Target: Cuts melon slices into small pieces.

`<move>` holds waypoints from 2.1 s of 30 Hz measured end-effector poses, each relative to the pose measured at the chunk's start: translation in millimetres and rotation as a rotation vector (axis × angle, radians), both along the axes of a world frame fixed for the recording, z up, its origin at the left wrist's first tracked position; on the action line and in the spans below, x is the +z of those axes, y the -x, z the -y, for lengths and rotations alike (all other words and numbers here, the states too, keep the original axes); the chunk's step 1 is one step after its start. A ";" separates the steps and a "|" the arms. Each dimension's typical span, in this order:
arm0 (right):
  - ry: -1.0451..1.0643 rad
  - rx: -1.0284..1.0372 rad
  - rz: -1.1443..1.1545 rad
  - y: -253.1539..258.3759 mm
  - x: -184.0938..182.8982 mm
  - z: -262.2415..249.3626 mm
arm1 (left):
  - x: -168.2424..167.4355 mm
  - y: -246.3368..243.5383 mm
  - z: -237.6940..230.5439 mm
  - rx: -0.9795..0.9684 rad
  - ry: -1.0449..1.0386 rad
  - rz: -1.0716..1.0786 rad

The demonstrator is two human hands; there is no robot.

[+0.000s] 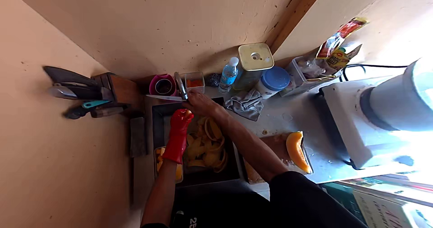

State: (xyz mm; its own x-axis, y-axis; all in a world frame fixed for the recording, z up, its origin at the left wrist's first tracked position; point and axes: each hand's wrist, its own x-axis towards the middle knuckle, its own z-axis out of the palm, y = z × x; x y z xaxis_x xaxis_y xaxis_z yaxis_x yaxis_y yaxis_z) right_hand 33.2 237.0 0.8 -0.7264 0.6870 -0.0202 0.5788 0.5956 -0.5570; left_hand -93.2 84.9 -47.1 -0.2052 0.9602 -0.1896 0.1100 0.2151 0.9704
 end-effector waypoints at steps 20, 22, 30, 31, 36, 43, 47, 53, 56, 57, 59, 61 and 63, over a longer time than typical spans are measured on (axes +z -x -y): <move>-0.284 0.148 0.312 -6.3 31.4 -37.8 | 20.9 49.1 -48.3 -0.388 -0.027 -0.009; -0.280 0.141 0.339 -11.7 28.2 -39.4 | 8.9 60.4 -44.7 -0.421 0.035 -0.238; -0.173 -0.191 0.148 -43.1 2.9 30.5 | 7.3 87.5 -33.7 -0.361 0.103 -0.253; -0.108 -0.266 0.157 -49.5 -4.6 46.1 | 1.2 88.2 -33.5 -0.369 0.111 -0.348; 0.113 -0.520 0.087 -83.2 -33.0 147.2 | -36.1 99.1 -27.0 -0.525 0.199 -0.850; 0.602 -0.640 -0.150 -107.1 -41.2 255.5 | 7.7 93.2 65.6 -0.496 0.178 -0.638; 0.607 -0.759 -0.314 -129.0 -29.2 283.2 | -12.6 27.9 105.0 -0.566 -0.199 -0.930; 0.201 -1.398 -0.476 -213.9 -31.0 312.5 | -35.0 32.9 125.4 -0.598 -0.269 -1.256; 0.009 -1.802 -0.454 -261.0 -42.3 321.7 | 0.0 -39.5 80.7 -0.672 -0.488 -0.893; -0.015 -1.917 -0.488 -272.8 -47.9 322.7 | 1.0 -75.2 63.1 -0.726 -0.532 -0.699; -0.037 -2.075 -0.594 -289.2 -61.3 318.8 | 8.0 -158.8 32.6 -0.848 -0.488 -0.347; -0.006 -2.105 -0.692 -292.1 -69.7 309.7 | 32.0 -228.9 12.5 -0.920 -0.274 -0.173; 0.033 -2.081 -0.759 -286.3 -71.4 300.2 | 42.6 -274.7 -3.3 -0.942 -0.239 -0.061</move>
State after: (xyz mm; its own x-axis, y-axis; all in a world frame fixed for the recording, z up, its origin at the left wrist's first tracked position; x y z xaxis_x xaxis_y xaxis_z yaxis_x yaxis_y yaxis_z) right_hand 319.5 -63.2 -70.6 0.9404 0.2779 -0.1959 -0.0702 -0.4050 -0.9116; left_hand 181.5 88.1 -4.6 0.6637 0.7478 0.0167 0.1880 -0.1884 0.9639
